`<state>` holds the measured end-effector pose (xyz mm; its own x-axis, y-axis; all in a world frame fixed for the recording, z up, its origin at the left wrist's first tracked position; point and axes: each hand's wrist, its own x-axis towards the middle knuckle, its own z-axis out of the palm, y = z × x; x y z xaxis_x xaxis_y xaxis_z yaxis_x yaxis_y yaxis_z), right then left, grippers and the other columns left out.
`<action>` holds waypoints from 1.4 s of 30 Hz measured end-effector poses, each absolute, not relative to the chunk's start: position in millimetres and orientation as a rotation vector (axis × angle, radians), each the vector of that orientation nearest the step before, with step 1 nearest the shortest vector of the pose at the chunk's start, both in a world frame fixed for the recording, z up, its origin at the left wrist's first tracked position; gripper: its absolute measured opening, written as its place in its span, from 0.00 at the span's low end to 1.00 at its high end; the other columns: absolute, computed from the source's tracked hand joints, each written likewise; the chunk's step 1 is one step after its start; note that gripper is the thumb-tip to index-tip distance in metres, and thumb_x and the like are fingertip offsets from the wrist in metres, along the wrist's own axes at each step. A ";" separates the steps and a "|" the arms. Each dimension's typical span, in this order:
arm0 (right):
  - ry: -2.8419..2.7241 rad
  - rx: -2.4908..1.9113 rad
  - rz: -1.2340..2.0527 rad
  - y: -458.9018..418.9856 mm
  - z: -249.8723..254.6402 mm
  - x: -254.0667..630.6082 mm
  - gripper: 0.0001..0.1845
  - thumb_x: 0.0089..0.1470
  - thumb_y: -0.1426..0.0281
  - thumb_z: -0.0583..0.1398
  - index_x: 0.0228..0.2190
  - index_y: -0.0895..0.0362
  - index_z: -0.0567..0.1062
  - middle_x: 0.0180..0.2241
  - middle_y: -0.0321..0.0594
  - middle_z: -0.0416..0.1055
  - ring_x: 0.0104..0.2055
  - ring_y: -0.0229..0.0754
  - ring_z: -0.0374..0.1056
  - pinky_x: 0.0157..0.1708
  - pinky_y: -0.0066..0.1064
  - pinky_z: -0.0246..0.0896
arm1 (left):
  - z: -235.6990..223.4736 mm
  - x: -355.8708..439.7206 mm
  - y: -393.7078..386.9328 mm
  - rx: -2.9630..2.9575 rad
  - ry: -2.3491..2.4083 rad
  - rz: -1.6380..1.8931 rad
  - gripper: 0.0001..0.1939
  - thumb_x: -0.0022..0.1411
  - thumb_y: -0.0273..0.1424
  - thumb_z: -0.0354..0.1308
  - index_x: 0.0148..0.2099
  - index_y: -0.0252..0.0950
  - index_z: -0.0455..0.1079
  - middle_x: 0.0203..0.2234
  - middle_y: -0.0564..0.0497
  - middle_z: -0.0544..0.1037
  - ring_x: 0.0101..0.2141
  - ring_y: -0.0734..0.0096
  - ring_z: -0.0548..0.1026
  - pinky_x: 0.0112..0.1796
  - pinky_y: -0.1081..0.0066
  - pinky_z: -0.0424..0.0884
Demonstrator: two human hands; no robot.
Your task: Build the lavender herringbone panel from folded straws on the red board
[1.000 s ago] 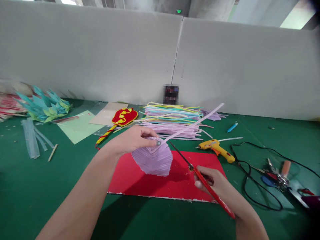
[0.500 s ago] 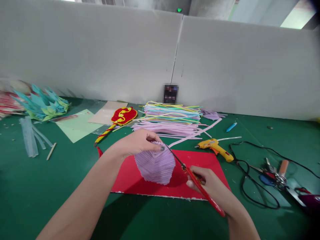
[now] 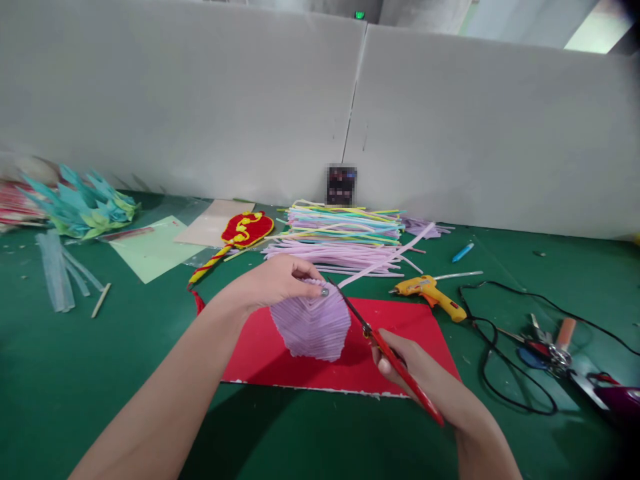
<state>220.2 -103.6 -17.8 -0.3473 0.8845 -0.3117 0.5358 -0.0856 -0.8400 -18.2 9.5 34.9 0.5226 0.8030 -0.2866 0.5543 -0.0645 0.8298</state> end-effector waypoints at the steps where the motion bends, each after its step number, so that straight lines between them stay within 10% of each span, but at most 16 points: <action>1: -1.853 -1.540 1.408 -103.7 -17.7 220.0 0.15 0.54 0.57 0.53 0.31 0.56 0.65 0.29 0.34 0.63 0.30 0.36 0.56 0.29 0.25 0.51 | 35.1 -17.8 8.9 1.755 1.141 0.291 0.11 0.48 0.38 0.60 0.32 0.37 0.73 0.25 0.55 0.75 0.29 0.72 0.71 0.30 0.74 0.63; 42: -1.796 -1.582 1.281 -103.0 -20.1 215.3 0.22 0.47 0.51 0.57 0.23 0.59 0.70 0.22 0.34 0.62 0.26 0.36 0.55 0.24 0.26 0.50 | 32.1 -11.5 6.3 1.779 1.128 0.223 0.11 0.48 0.36 0.59 0.35 0.38 0.75 0.28 0.54 0.77 0.32 0.69 0.72 0.30 0.75 0.63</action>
